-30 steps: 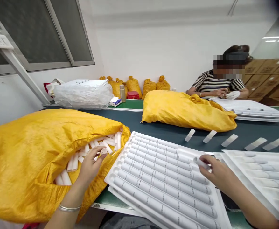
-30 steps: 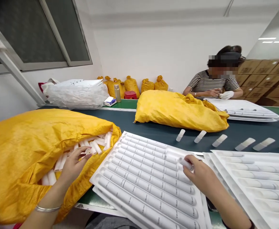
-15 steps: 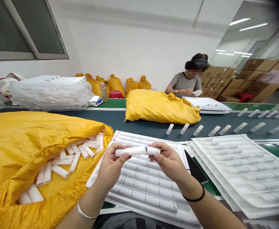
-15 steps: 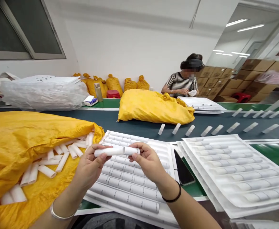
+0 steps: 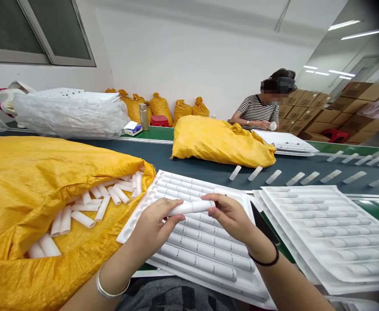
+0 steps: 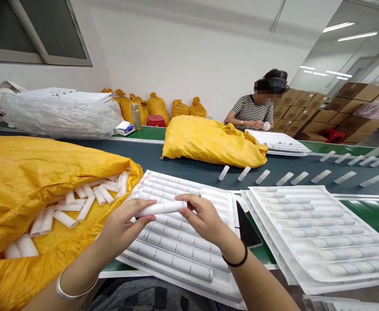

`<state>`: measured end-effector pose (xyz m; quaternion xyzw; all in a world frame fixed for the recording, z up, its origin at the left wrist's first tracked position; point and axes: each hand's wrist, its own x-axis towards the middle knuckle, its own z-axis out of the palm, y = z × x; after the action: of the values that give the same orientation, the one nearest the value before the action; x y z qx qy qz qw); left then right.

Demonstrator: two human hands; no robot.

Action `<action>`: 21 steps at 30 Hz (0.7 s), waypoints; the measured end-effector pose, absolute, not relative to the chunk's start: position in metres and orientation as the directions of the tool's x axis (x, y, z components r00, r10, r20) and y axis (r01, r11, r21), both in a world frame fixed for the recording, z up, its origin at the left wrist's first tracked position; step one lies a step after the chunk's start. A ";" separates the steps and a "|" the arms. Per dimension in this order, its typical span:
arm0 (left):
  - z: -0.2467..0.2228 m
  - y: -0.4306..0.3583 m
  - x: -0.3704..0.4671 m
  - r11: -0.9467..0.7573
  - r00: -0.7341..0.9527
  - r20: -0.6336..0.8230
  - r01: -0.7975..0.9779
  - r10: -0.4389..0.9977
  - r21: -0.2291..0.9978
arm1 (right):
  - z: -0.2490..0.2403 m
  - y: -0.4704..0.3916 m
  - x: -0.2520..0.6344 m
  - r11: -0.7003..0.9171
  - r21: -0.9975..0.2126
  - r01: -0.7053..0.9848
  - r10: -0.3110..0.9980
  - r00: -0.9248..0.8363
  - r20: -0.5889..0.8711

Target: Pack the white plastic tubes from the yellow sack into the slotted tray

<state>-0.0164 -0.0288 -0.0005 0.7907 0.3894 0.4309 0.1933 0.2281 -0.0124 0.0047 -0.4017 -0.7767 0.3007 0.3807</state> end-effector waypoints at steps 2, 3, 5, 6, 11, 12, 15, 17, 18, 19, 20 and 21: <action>-0.003 -0.031 -0.015 -0.677 0.335 0.593 0.452 0.732 0.581 | 0.001 -0.014 0.225 0.451 -0.818 0.356 0.870 -0.379 0.315; -0.005 -0.033 -0.014 -0.687 0.336 0.605 0.452 0.722 0.570 | -0.001 -0.017 0.223 0.456 -0.820 0.345 0.866 -0.383 0.321; -0.009 -0.037 -0.010 -0.685 0.327 0.606 0.438 0.725 0.582 | -0.003 -0.023 0.220 0.498 -0.793 0.350 0.847 -0.392 0.359; -0.012 -0.040 -0.008 -0.674 0.321 0.596 0.429 0.736 0.602 | -0.003 -0.026 0.218 0.521 -0.772 0.365 0.837 -0.397 0.377; -0.035 -0.037 -0.011 -0.555 0.373 0.418 0.446 0.829 0.703 | -0.010 -0.022 0.209 0.596 -0.574 0.561 0.778 -0.581 0.240; -0.041 -0.031 -0.018 -0.523 0.387 0.366 0.476 0.846 0.707 | -0.013 -0.011 0.208 0.582 -0.499 0.641 0.793 -0.584 0.175; -0.055 0.000 -0.058 -0.381 0.277 0.262 0.690 0.924 0.615 | -0.020 0.040 0.219 0.379 -0.323 0.867 0.925 -0.369 0.094; -0.060 0.025 -0.096 -0.239 0.123 0.255 0.834 0.959 0.497 | -0.024 0.082 0.238 0.210 -0.311 0.927 0.977 -0.185 0.109; -0.062 0.037 -0.115 -0.200 0.084 0.252 0.856 0.964 0.478 | -0.026 0.103 0.250 0.125 -0.312 0.942 0.990 -0.098 0.101; -0.064 0.047 -0.132 -0.161 0.048 0.247 0.873 0.968 0.461 | -0.028 0.121 0.261 0.043 -0.310 0.950 0.997 -0.020 0.077; -0.066 0.054 -0.147 -0.144 0.041 0.232 0.881 0.972 0.451 | -0.031 0.137 0.272 -0.033 -0.306 0.952 0.998 0.048 0.040; -0.068 0.060 -0.158 -0.133 0.041 0.211 0.887 0.977 0.443 | -0.035 0.150 0.281 -0.098 -0.298 0.950 0.995 0.101 -0.006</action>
<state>-0.1582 0.0599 -0.0685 0.7150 0.6515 0.2348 0.0955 0.2809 0.1497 -0.0349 -0.7337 -0.6625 0.1031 0.1100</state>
